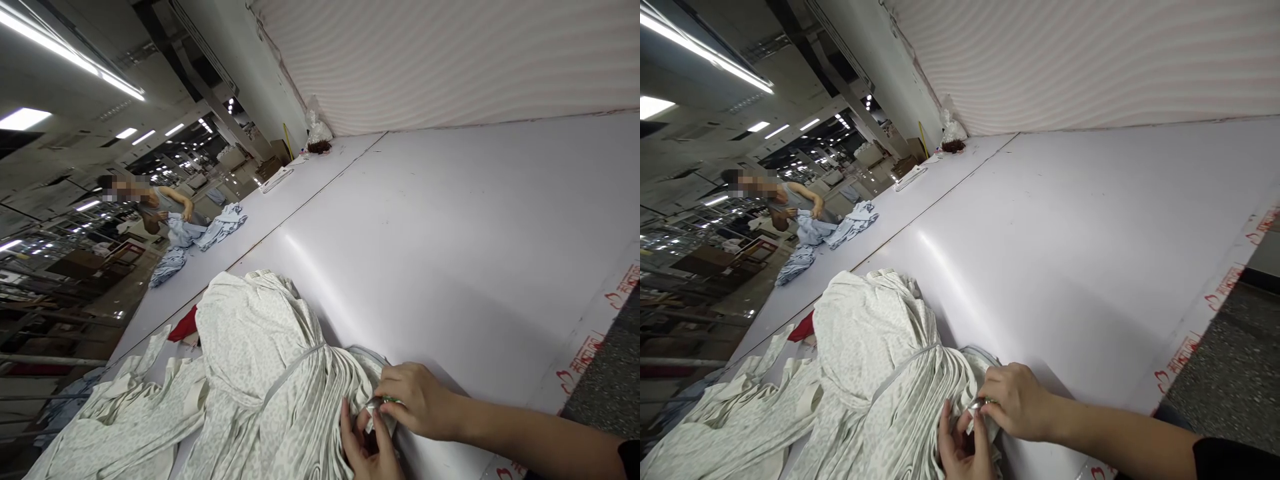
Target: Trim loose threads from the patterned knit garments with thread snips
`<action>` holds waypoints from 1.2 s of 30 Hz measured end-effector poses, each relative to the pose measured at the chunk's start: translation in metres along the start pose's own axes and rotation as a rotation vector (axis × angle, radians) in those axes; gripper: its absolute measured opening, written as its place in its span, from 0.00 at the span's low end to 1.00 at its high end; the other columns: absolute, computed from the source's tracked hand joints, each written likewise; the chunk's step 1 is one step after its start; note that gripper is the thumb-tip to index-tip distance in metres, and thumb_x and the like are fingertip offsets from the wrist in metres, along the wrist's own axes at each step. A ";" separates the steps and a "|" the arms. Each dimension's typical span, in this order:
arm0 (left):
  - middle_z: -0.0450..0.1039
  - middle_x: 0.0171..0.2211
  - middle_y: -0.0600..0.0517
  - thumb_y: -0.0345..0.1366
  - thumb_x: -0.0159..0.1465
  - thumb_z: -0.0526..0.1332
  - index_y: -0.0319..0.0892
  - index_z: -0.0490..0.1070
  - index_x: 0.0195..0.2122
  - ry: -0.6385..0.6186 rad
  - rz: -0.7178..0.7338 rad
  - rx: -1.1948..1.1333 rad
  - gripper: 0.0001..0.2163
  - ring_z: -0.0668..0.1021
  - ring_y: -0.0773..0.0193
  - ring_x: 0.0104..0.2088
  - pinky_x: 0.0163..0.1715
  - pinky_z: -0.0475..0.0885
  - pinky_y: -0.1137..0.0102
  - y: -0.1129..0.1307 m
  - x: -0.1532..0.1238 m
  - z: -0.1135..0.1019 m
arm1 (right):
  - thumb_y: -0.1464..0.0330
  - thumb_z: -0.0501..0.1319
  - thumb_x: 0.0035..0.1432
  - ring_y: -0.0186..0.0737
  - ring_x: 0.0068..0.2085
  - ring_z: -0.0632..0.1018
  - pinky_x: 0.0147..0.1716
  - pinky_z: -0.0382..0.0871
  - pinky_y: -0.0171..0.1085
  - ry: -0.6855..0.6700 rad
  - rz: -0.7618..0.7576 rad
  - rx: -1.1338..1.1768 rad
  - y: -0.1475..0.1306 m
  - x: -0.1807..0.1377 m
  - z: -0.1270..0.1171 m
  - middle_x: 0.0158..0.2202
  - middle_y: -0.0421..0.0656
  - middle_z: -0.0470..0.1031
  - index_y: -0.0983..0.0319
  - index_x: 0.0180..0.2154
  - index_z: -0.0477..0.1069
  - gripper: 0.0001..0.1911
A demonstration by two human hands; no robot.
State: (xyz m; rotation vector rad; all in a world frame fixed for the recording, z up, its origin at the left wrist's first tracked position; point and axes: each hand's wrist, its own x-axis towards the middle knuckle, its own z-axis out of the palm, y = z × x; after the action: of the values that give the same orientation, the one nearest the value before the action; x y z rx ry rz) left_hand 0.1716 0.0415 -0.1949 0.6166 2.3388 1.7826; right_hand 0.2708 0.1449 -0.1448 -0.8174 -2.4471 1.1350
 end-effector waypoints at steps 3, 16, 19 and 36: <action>0.76 0.31 0.50 0.44 0.61 0.64 0.39 0.64 0.60 -0.025 0.012 -0.009 0.28 0.79 0.63 0.30 0.34 0.75 0.71 0.000 0.000 -0.001 | 0.70 0.59 0.60 0.42 0.36 0.78 0.37 0.67 0.37 0.009 0.041 0.022 0.000 0.000 0.000 0.38 0.44 0.79 0.59 0.41 0.80 0.11; 0.76 0.29 0.52 0.41 0.58 0.66 0.39 0.69 0.54 0.020 -0.037 -0.107 0.24 0.79 0.66 0.27 0.27 0.74 0.75 -0.004 0.005 -0.010 | 0.68 0.60 0.58 0.42 0.40 0.78 0.40 0.67 0.36 0.025 0.239 0.232 0.008 0.003 -0.007 0.38 0.42 0.79 0.59 0.37 0.78 0.08; 0.76 0.28 0.54 0.39 0.56 0.67 0.42 0.70 0.47 0.098 -0.088 -0.196 0.18 0.73 0.70 0.16 0.15 0.68 0.76 0.004 0.002 -0.010 | 0.67 0.63 0.55 0.46 0.42 0.78 0.40 0.66 0.38 -0.022 0.379 0.151 0.015 0.003 -0.005 0.41 0.44 0.79 0.59 0.39 0.74 0.08; 0.75 0.48 0.40 0.33 0.66 0.58 0.40 0.73 0.41 -0.135 0.801 0.415 0.06 0.79 0.56 0.45 0.41 0.73 0.65 -0.017 -0.004 0.004 | 0.79 0.58 0.48 0.34 0.31 0.73 0.27 0.61 0.28 -0.079 0.352 0.340 0.028 0.014 0.007 0.29 0.36 0.74 0.61 0.34 0.69 0.11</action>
State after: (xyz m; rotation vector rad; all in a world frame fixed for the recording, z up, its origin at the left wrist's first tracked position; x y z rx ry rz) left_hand 0.1726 0.0403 -0.2123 1.8792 2.5643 1.3622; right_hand 0.2665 0.1642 -0.1702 -1.1352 -2.1275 1.6791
